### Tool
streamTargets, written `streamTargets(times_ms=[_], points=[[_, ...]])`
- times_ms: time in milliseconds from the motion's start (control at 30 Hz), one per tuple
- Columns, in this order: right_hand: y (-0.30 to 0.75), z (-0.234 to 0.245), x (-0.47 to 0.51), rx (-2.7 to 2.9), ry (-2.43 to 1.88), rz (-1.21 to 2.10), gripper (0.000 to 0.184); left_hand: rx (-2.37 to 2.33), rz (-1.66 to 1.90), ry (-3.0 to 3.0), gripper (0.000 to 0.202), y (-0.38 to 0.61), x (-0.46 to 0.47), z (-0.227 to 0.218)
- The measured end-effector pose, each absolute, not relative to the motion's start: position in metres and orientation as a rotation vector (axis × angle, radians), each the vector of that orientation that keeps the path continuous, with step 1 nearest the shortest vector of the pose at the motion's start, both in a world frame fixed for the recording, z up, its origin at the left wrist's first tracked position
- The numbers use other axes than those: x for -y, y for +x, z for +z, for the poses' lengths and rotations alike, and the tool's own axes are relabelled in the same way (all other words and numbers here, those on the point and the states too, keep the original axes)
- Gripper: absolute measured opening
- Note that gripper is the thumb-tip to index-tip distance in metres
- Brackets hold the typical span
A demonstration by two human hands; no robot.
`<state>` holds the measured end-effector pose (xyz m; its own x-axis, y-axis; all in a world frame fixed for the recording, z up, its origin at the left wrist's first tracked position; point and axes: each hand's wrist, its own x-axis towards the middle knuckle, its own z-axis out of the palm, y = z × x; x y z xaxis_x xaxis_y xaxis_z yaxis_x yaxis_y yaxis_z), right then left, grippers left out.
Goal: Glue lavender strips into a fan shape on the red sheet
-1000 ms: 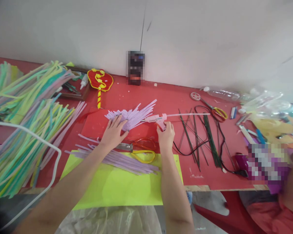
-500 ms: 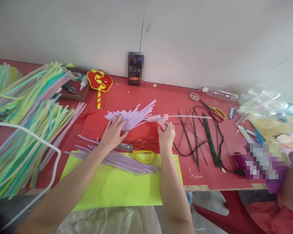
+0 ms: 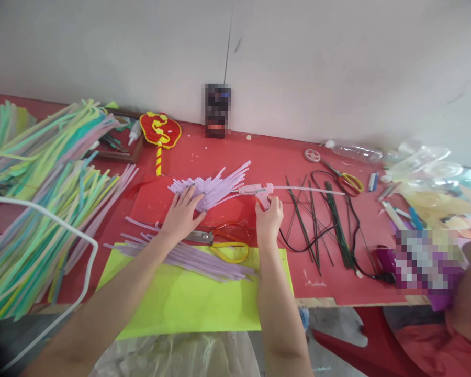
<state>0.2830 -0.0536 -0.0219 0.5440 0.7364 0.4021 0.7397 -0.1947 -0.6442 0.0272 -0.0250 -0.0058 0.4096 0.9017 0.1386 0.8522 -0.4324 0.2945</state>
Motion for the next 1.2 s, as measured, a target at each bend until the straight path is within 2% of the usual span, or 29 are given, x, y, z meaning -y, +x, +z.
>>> streamTargets(times_ms=[500,800,1100,1200], points=[[0.280,-0.021,0.050,1.155,-1.998,-0.019,0.027,-1.572,0.402,2.490,0.049,0.027,0.024,-0.006],[0.308,-0.011,0.056,0.939,-2.225,-0.028,0.048,-1.565,0.393,2.485,0.050,0.027,0.024,-0.007],[0.319,-0.005,0.070,0.978,-2.517,0.054,0.053,-1.561,0.404,2.481,0.051,0.027,0.023,-0.010],[0.310,0.000,0.069,1.018,-2.318,-0.134,0.043,-1.566,0.406,2.480,0.051,0.027,0.023,-0.010]])
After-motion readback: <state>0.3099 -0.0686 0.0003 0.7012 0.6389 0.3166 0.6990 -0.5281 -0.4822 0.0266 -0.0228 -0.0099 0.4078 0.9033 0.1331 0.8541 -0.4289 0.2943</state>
